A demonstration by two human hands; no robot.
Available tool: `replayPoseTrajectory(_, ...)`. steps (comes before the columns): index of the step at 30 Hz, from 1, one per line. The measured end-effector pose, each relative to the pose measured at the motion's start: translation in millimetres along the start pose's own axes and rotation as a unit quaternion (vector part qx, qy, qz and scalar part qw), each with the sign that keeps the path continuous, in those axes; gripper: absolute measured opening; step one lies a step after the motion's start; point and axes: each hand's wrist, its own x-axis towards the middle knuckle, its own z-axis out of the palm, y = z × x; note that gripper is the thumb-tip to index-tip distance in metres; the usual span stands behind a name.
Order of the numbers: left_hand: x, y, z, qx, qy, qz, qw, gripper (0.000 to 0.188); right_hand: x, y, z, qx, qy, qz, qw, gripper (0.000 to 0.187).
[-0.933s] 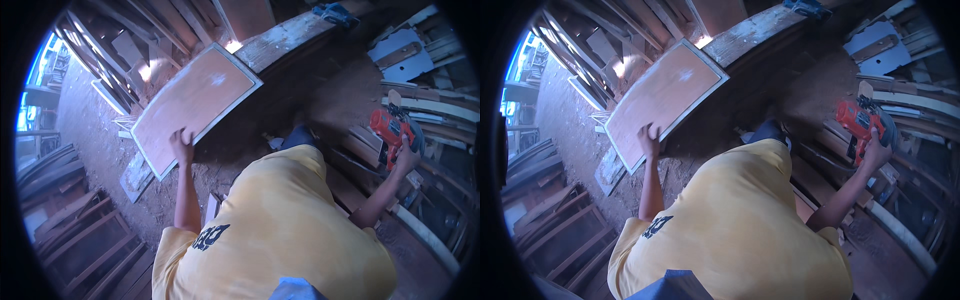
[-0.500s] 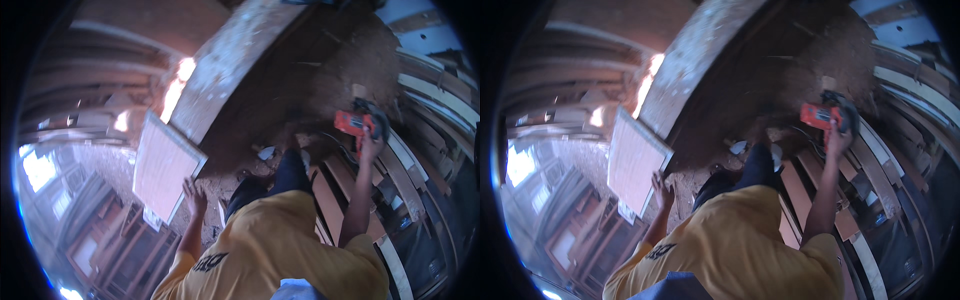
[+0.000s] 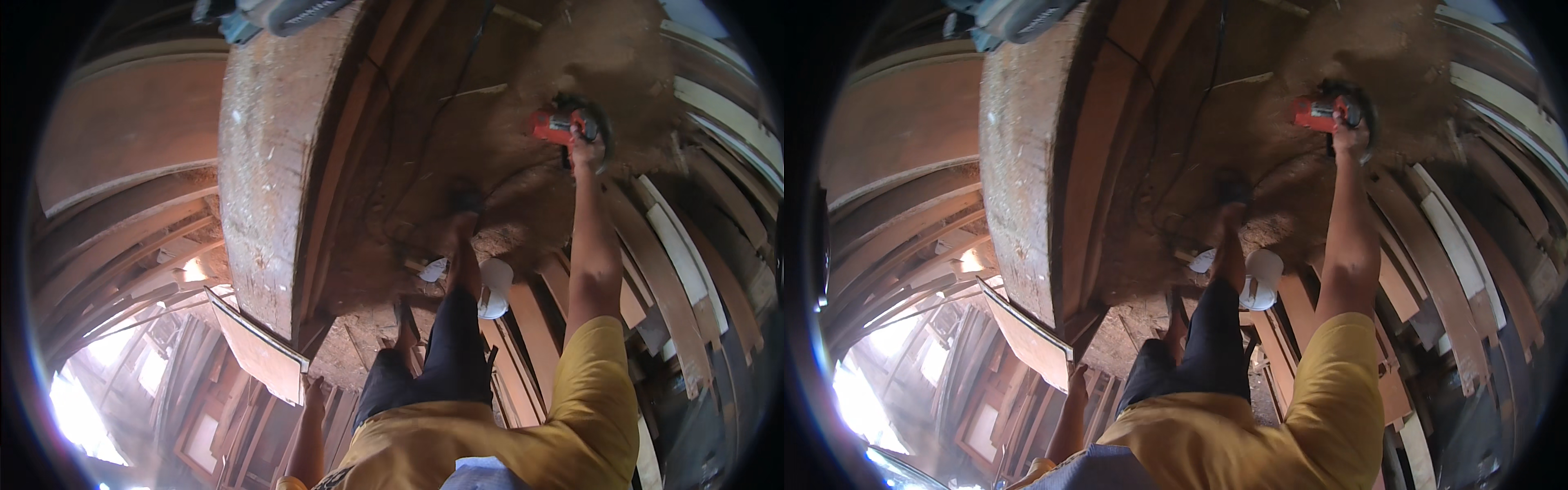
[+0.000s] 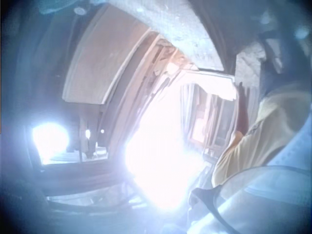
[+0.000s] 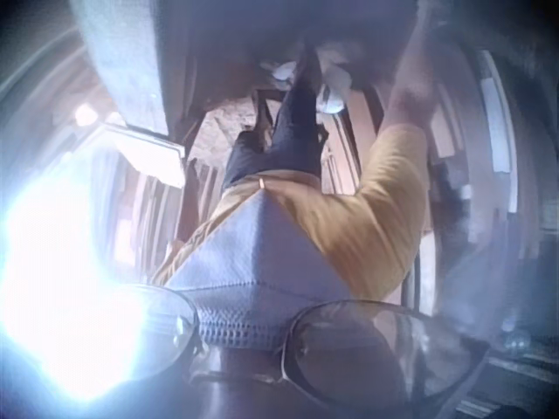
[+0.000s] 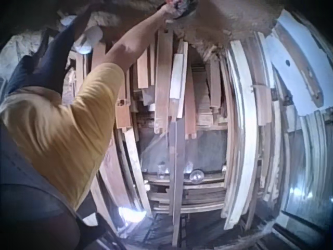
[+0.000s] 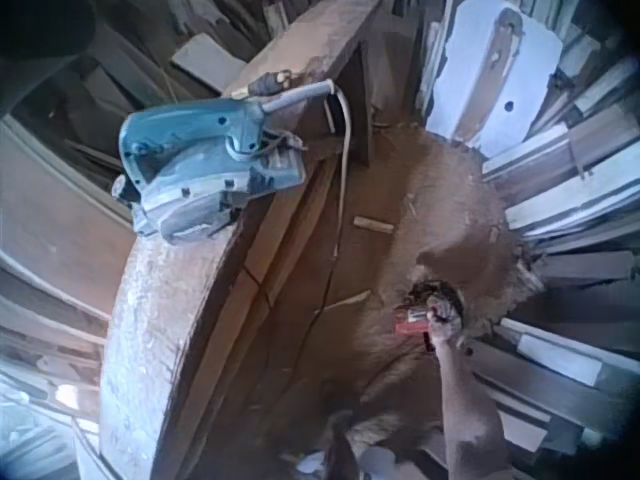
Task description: The person cuts a piece of wood using a circular saw, measures it with a tape measure, and then shapes the edge of the wood board using an electric planer.
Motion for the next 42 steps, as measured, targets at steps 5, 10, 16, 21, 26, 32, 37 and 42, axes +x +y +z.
replayPoseTrajectory(5,1.7,6.7,-4.9,0.035,-0.031,0.015,0.999,0.092,75.8,92.1,52.6,-0.076,-0.028,-0.103,0.991,0.051)
replayPoseTrajectory(10,-26.4,23.5,-16.7,0.041,0.003,-0.064,0.997,0.089,12.8,111.5,109.3,-0.244,-0.095,-0.12,0.958,0.061)
replayPoseTrajectory(16,-0.8,15.7,-13.8,0.034,-0.039,-0.015,0.999,0.091,4.0,123.1,72.8,-0.294,-0.135,-0.097,0.941,0.058)
replayPoseTrajectory(21,7.6,-7.8,-5.1,0.019,0.02,0.002,1.0,0.089,-49.4,31.4,31.8,-0.236,-0.247,-0.134,0.93,0.055)
replayPoseTrajectory(26,53.9,-21.5,9.1,0.03,0.019,0.115,0.993,0.087,-89.3,24.5,-10.2,-0.148,-0.265,-0.148,0.941,0.037)
replayPoseTrajectory(32,19.7,-75.3,-17.9,0.137,0.119,0.204,0.962,0.075,-266.2,-103.1,15.6,-0.234,-0.424,-0.106,0.869,0.04)
replayPoseTrajectory(37,13.7,-17.9,-17.4,0.06,0.072,0.29,0.952,0.043,-327.9,-189.6,-23.0,-0.112,-0.518,-0.116,0.84,0.046)
replayPoseTrajectory(42,28.0,-126.2,-13.0,-0.2,0.066,0.316,0.925,0.046,-490.2,-303.1,-46.9,-0.183,-0.558,-0.349,0.73,0.034)
